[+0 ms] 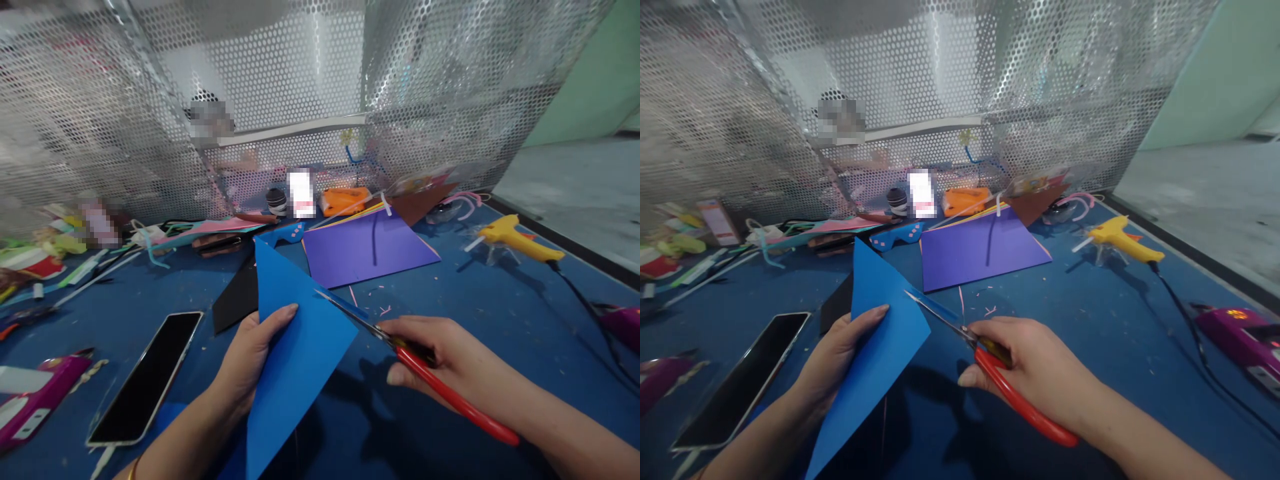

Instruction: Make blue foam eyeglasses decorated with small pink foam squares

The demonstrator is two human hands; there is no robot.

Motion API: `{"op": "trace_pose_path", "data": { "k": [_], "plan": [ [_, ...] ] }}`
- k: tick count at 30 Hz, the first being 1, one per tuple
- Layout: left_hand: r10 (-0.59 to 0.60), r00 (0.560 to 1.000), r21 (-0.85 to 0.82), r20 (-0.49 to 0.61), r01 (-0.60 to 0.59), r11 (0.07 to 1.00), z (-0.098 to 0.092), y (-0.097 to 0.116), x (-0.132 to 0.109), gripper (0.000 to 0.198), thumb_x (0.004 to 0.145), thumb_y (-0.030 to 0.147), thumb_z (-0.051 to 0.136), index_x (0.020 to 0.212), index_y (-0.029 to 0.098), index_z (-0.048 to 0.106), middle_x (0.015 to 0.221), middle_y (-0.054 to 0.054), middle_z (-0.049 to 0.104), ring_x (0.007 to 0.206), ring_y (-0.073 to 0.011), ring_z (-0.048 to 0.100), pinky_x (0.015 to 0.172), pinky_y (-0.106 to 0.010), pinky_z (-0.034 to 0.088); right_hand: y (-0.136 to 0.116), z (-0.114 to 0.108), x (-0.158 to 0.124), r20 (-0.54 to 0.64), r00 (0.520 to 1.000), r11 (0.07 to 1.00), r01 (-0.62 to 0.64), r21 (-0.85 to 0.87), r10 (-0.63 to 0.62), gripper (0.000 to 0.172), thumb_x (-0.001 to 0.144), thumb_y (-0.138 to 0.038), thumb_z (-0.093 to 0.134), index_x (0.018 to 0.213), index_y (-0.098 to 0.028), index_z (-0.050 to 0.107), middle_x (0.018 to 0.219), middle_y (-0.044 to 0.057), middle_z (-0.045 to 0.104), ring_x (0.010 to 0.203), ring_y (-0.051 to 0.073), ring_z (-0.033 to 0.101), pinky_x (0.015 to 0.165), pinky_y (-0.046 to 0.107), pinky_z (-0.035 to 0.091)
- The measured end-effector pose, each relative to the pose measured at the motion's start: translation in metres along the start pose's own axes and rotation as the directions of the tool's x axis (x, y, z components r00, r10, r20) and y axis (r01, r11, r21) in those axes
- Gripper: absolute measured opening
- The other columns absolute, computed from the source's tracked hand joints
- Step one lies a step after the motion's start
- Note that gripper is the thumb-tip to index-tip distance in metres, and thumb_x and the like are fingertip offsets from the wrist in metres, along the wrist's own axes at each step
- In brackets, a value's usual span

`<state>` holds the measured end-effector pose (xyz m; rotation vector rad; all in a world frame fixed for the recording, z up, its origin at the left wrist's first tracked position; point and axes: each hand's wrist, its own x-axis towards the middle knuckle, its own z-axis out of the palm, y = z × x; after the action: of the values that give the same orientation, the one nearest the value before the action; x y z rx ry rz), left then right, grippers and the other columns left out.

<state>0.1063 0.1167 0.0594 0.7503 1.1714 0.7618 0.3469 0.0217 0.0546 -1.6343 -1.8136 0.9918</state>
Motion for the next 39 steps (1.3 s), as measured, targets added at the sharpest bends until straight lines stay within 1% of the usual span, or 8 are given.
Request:
{"op": "trace_pose_path", "data": {
  "k": [4, 10, 14, 18, 23, 27, 33, 39],
  "plan": [
    [0.022, 1.0, 0.012, 0.006, -0.022, 1.0, 0.0007, -0.0027, -0.0019, 0.022, 0.069, 0.031, 0.082, 0.076, 0.017, 0.067, 0.054, 0.0, 0.065, 0.043, -0.0147, 0.059, 0.041, -0.024, 0.05, -0.0023, 0.0006, -0.0002, -0.009, 1.0, 1.0, -0.007, 0.009, 0.007, 0.033, 0.083, -0.055, 0.064, 0.085, -0.022, 0.061, 0.08, -0.001, 0.063, 0.069, 0.014, 0.055, 0.064, 0.028, 0.042],
    [0.012, 0.999, 0.026, 0.05, -0.013, 1.0, 0.0027, -0.0037, -0.0008, 0.029, 0.063, 0.036, 0.086, 0.069, 0.017, 0.065, 0.051, 0.0, 0.064, 0.04, -0.0141, 0.057, 0.039, -0.023, 0.048, -0.0024, -0.0001, 0.0013, 0.008, 1.0, 1.0, 0.0, 0.011, 0.0, 0.034, 0.084, -0.055, 0.063, 0.086, -0.021, 0.063, 0.079, -0.001, 0.062, 0.069, 0.014, 0.056, 0.064, 0.027, 0.042],
    [0.005, 0.998, 0.041, 0.064, -0.008, 0.999, 0.006, -0.0045, -0.0037, 0.029, 0.063, 0.035, 0.086, 0.077, 0.016, 0.069, 0.059, -0.003, 0.07, 0.048, -0.0178, 0.063, 0.046, -0.027, 0.054, -0.0019, 0.0009, 0.0024, 0.011, 1.0, 1.0, 0.029, 0.009, -0.029, 0.034, 0.086, -0.055, 0.061, 0.09, -0.021, 0.066, 0.083, 0.002, 0.065, 0.073, 0.015, 0.058, 0.066, 0.028, 0.044],
    [-0.013, 0.997, 0.037, 0.076, 0.01, 0.999, 0.0091, -0.0061, -0.0056, 0.026, 0.065, 0.034, 0.084, 0.078, 0.015, 0.071, 0.063, -0.005, 0.072, 0.053, -0.0197, 0.067, 0.053, -0.031, 0.058, -0.0006, 0.0029, 0.0031, -0.001, 0.998, 0.998, 0.061, 0.0, -0.061, 0.033, 0.088, -0.054, 0.06, 0.094, -0.022, 0.069, 0.085, 0.003, 0.068, 0.074, 0.016, 0.06, 0.069, 0.028, 0.047],
    [-0.019, 0.997, 0.049, 0.075, 0.015, 0.999, 0.0091, -0.0068, -0.0055, 0.026, 0.067, 0.035, 0.084, 0.079, 0.016, 0.071, 0.061, -0.004, 0.071, 0.051, -0.0192, 0.065, 0.051, -0.03, 0.057, 0.0012, 0.0037, 0.0039, -0.003, 0.998, 0.998, 0.063, -0.005, -0.063, 0.034, 0.088, -0.054, 0.061, 0.1, -0.024, 0.071, 0.085, 0.003, 0.069, 0.074, 0.016, 0.061, 0.07, 0.028, 0.048],
    [-0.008, 0.998, 0.071, 0.064, 0.003, 0.997, 0.0083, -0.0066, -0.0052, 0.024, 0.07, 0.034, 0.082, 0.083, 0.016, 0.071, 0.06, -0.003, 0.07, 0.049, -0.0185, 0.064, 0.047, -0.03, 0.056, 0.0005, 0.0039, 0.0041, 0.009, 0.998, 0.998, 0.06, -0.014, -0.06, 0.033, 0.088, -0.054, 0.06, 0.097, -0.024, 0.071, 0.087, 0.003, 0.069, 0.076, 0.016, 0.062, 0.072, 0.028, 0.048],
    [-0.009, 0.997, 0.071, 0.072, 0.004, 0.997, 0.008, -0.0073, -0.0038, 0.023, 0.071, 0.033, 0.081, 0.083, 0.016, 0.071, 0.064, -0.005, 0.072, 0.053, -0.0205, 0.067, 0.051, -0.031, 0.058, 0.0, 0.0063, 0.0041, 0.007, 0.998, 0.998, 0.061, 0.007, -0.061, 0.031, 0.089, -0.051, 0.06, 0.098, -0.024, 0.071, 0.088, 0.003, 0.07, 0.077, 0.016, 0.063, 0.072, 0.028, 0.048],
    [-0.001, 0.998, 0.091, 0.06, -0.004, 0.996, 0.0082, -0.006, -0.005, 0.023, 0.072, 0.032, 0.08, 0.086, 0.016, 0.072, 0.067, -0.005, 0.073, 0.052, -0.0197, 0.067, 0.053, -0.031, 0.058, -0.001, 0.0072, 0.0032, 0.009, 0.999, 0.998, 0.042, 0.048, -0.042, 0.031, 0.088, -0.051, 0.061, 0.099, -0.024, 0.071, 0.091, 0.004, 0.071, 0.079, 0.017, 0.063, 0.074, 0.029, 0.049]
  ]
}}
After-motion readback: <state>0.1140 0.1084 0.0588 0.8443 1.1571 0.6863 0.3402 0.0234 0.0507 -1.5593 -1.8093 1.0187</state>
